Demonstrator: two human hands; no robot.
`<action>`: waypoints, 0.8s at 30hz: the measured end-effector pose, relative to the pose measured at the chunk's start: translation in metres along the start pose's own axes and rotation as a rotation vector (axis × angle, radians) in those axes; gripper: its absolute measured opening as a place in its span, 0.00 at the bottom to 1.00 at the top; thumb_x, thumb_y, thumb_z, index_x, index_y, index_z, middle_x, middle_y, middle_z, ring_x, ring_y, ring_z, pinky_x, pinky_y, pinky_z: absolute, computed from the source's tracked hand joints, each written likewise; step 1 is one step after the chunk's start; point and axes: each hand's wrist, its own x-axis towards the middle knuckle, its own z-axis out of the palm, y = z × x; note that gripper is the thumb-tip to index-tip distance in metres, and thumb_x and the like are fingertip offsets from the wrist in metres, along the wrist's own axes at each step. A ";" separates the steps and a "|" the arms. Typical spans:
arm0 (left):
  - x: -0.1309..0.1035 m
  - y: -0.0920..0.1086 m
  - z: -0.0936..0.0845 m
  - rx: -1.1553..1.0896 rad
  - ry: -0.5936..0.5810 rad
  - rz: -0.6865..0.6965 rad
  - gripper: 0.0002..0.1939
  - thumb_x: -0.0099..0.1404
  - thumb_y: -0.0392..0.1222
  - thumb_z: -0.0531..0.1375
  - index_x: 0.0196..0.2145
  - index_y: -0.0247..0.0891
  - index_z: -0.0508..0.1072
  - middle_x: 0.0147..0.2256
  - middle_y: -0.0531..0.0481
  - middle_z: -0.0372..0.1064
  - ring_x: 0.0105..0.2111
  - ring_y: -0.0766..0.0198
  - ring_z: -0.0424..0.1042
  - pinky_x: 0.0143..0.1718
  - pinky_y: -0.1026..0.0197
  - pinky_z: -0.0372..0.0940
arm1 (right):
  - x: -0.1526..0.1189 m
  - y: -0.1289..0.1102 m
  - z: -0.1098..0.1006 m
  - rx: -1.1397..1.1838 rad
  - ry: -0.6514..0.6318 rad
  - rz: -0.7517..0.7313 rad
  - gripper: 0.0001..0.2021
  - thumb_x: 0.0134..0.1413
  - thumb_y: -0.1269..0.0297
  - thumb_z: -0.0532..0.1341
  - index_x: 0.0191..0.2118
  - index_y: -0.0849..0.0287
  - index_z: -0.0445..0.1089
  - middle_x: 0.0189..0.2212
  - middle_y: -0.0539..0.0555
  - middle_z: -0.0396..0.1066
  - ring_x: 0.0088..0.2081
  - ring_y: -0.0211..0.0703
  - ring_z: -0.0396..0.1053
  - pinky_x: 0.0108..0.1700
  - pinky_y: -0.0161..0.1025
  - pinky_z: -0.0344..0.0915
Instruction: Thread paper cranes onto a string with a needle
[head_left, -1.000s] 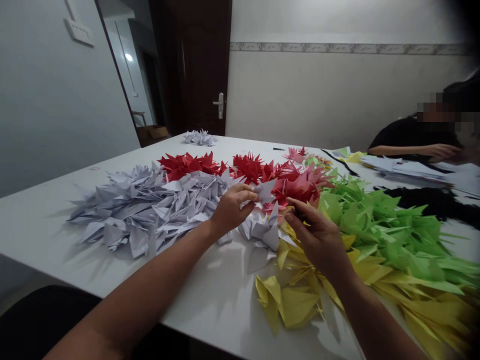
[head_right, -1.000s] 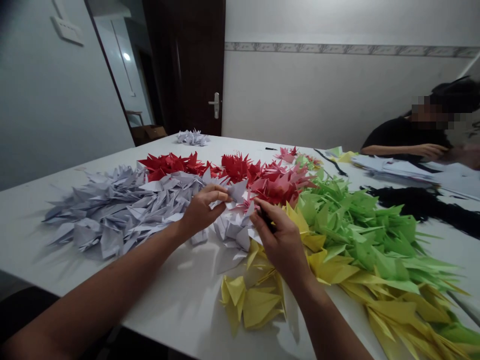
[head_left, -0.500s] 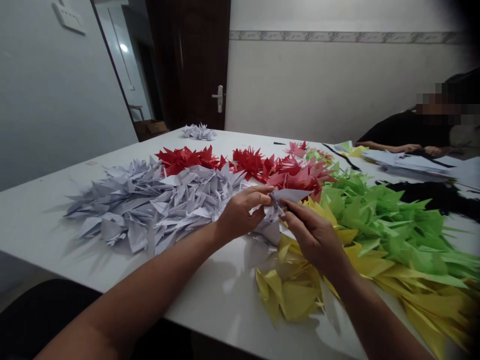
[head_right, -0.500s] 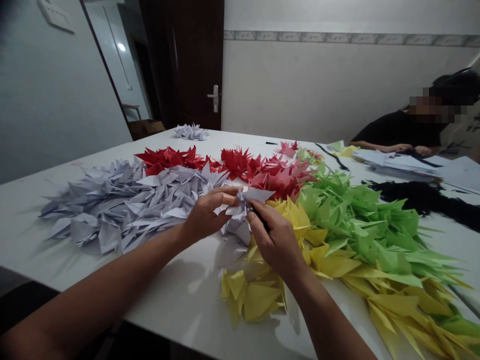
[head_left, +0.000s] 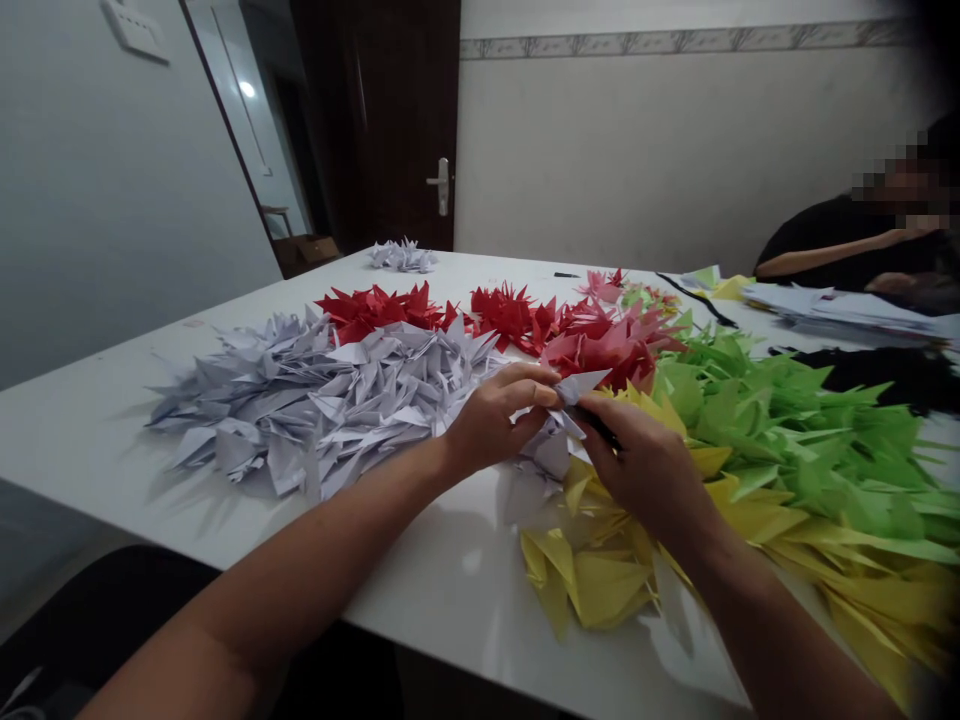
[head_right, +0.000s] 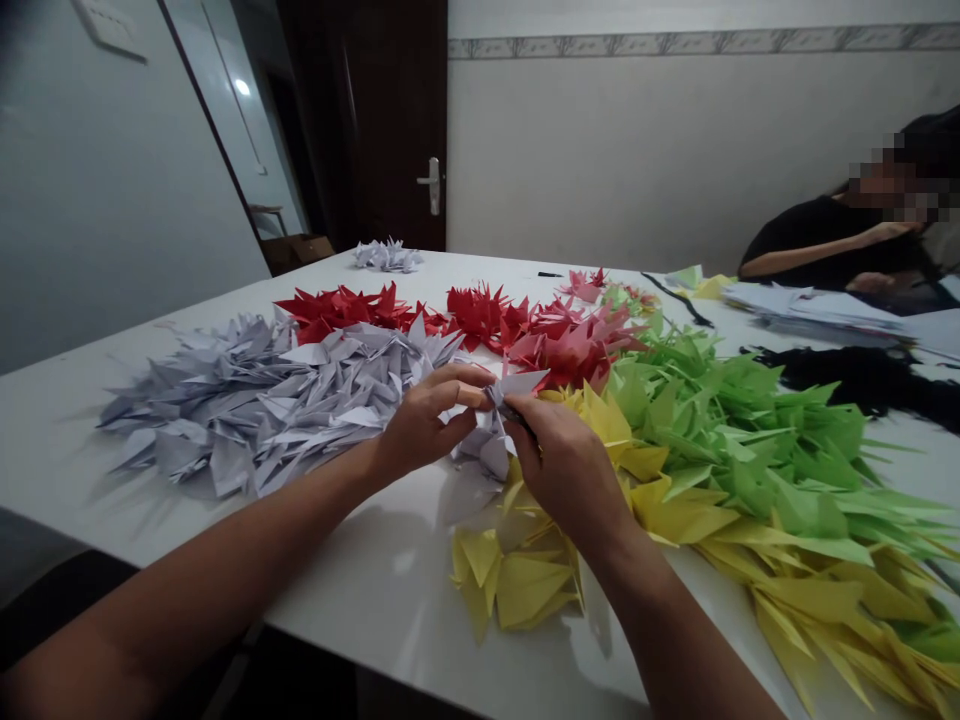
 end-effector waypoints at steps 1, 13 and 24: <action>0.000 0.000 0.000 -0.007 -0.009 -0.001 0.06 0.61 0.32 0.55 0.33 0.38 0.71 0.43 0.43 0.72 0.45 0.63 0.71 0.46 0.57 0.68 | 0.000 0.000 0.000 -0.017 -0.007 -0.013 0.12 0.59 0.63 0.52 0.43 0.58 0.70 0.37 0.58 0.75 0.37 0.47 0.73 0.39 0.42 0.67; 0.000 -0.004 0.009 -0.422 0.210 -0.507 0.05 0.56 0.39 0.61 0.30 0.36 0.70 0.29 0.50 0.73 0.29 0.68 0.71 0.29 0.66 0.65 | -0.001 0.001 0.002 0.040 0.067 0.077 0.12 0.57 0.64 0.55 0.45 0.58 0.70 0.39 0.58 0.76 0.39 0.47 0.74 0.41 0.43 0.69; 0.008 0.007 0.009 -0.892 0.209 -0.871 0.17 0.48 0.48 0.67 0.27 0.36 0.65 0.22 0.55 0.69 0.24 0.69 0.71 0.23 0.70 0.61 | -0.001 -0.004 0.002 0.129 0.007 0.093 0.10 0.56 0.64 0.57 0.43 0.57 0.71 0.38 0.56 0.76 0.37 0.46 0.75 0.40 0.42 0.70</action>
